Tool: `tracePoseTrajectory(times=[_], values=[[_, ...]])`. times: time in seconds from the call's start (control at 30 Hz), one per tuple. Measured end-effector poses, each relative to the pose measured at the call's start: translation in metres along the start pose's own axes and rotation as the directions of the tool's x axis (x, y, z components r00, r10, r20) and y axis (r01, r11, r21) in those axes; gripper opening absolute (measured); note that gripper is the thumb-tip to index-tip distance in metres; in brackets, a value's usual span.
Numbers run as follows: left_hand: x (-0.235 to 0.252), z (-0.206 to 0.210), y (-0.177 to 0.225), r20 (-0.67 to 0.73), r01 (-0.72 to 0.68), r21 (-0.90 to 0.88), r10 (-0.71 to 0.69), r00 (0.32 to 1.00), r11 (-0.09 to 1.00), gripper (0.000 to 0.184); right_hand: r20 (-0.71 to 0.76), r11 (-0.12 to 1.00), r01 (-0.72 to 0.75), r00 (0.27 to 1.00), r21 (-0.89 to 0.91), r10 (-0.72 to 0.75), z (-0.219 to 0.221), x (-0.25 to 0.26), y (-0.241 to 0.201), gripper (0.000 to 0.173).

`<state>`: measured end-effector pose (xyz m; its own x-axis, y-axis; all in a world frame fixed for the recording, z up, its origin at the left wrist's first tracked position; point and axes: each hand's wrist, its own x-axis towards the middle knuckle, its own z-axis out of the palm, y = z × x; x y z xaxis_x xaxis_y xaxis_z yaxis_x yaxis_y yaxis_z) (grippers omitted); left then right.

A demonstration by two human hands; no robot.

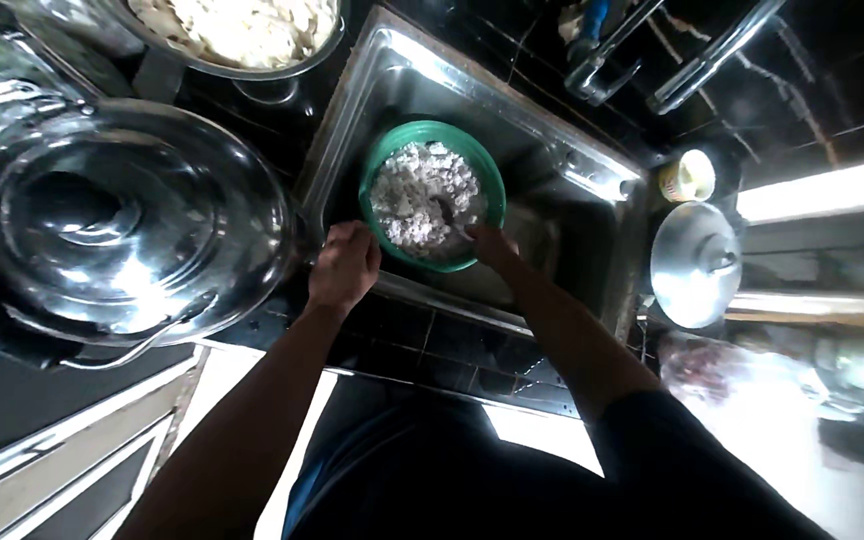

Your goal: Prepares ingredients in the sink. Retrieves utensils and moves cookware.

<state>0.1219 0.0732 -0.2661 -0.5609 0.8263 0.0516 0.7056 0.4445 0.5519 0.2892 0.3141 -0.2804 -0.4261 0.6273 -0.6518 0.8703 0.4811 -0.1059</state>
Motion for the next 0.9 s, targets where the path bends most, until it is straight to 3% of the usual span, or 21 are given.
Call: tracePoseTrajectory(times=[0.1,0.17,0.27,0.33,0.4,0.5,0.63,0.77,0.9], values=[[0.001,0.001,0.000,-0.022,-0.040,-0.008,0.040,0.999,0.999,0.025,-0.050,0.964,-0.058,0.998,-0.261,0.046,-0.041,-0.032,-0.030,0.035],[0.001,-0.001,0.002,-0.003,-0.021,0.005,0.021,1.000,1.000,0.026,-0.121,0.945,-0.107,0.990,-0.310,0.072,-0.065,-0.051,-0.047,0.027],[0.002,-0.002,0.003,0.009,-0.010,0.006,0.010,1.000,1.000,0.027,-0.173,0.986,-0.073,0.984,-0.151,0.046,-0.067,-0.044,-0.048,0.034],[0.002,-0.001,0.003,-0.005,-0.017,0.002,0.017,1.000,1.000,0.027,-0.126,0.998,-0.001,0.992,0.060,0.009,-0.044,-0.021,-0.043,0.035],[0.002,-0.002,0.003,-0.017,-0.018,0.002,0.018,1.000,1.000,0.027,-0.068,0.989,0.023,0.998,0.149,-0.013,-0.009,-0.002,-0.039,0.037],[0.001,0.000,0.002,-0.035,-0.025,0.007,0.025,0.999,1.000,0.026,-0.031,0.998,-0.025,0.999,-0.054,0.023,0.000,-0.004,-0.049,0.040],[0.003,-0.002,0.003,-0.002,-0.013,-0.006,0.013,1.000,1.000,0.026,-0.110,0.950,-0.045,0.994,-0.310,0.011,-0.057,-0.050,-0.072,0.020],[0.003,-0.004,0.005,0.004,0.018,-0.004,-0.018,1.000,1.000,0.027,-0.105,0.985,0.007,0.994,-0.173,-0.025,-0.070,-0.061,-0.061,0.033],[0.003,-0.002,0.004,-0.020,0.007,-0.007,-0.008,1.000,1.000,0.026,0.002,0.999,0.050,0.999,-0.013,-0.050,-0.001,-0.026,-0.041,0.035]])
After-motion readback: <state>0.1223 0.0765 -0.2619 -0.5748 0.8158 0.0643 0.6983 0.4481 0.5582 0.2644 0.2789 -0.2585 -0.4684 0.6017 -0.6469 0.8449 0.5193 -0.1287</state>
